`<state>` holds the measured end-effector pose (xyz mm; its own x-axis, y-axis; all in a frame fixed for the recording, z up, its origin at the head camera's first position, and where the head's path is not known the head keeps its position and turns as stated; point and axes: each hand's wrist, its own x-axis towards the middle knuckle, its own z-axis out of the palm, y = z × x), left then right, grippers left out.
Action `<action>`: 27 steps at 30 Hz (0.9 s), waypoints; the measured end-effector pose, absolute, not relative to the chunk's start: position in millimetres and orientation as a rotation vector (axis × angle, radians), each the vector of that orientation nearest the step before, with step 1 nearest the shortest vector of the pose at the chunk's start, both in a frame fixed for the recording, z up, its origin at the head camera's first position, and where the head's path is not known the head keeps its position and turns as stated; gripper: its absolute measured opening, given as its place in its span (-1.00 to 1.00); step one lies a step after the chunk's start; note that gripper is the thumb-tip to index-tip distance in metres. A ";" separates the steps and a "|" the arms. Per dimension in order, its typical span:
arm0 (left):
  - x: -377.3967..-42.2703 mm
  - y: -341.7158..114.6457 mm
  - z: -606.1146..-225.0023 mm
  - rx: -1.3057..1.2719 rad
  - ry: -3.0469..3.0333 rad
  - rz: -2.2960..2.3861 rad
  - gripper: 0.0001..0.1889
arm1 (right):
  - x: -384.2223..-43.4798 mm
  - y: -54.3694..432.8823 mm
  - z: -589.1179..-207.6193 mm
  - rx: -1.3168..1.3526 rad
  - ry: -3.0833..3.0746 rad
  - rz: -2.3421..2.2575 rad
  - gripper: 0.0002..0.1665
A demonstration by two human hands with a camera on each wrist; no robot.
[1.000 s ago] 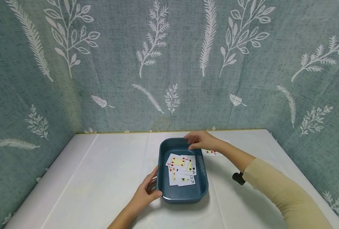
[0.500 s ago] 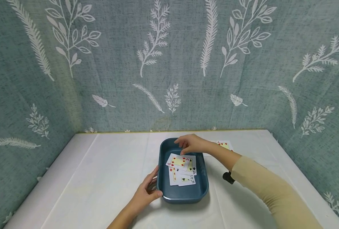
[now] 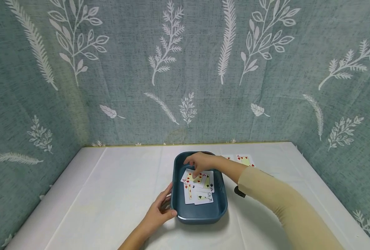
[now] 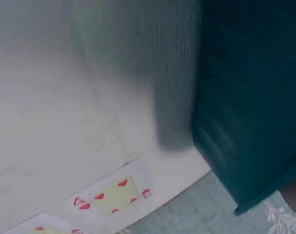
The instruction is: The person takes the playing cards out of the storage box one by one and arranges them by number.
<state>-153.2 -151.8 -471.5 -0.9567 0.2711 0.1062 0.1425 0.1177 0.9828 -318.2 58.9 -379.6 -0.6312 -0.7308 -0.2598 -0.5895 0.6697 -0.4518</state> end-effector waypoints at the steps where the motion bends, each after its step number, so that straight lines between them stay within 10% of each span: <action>1: -153.0 -151.9 -471.4 0.421 2.270 1.979 -0.19 | -318.8 56.6 -381.6 -1.021 2.467 -0.432 -0.23; 27: -152.3 -151.1 -470.9 0.409 2.282 1.984 -0.19 | -315.7 35.4 -393.7 -0.761 2.533 -0.307 -0.28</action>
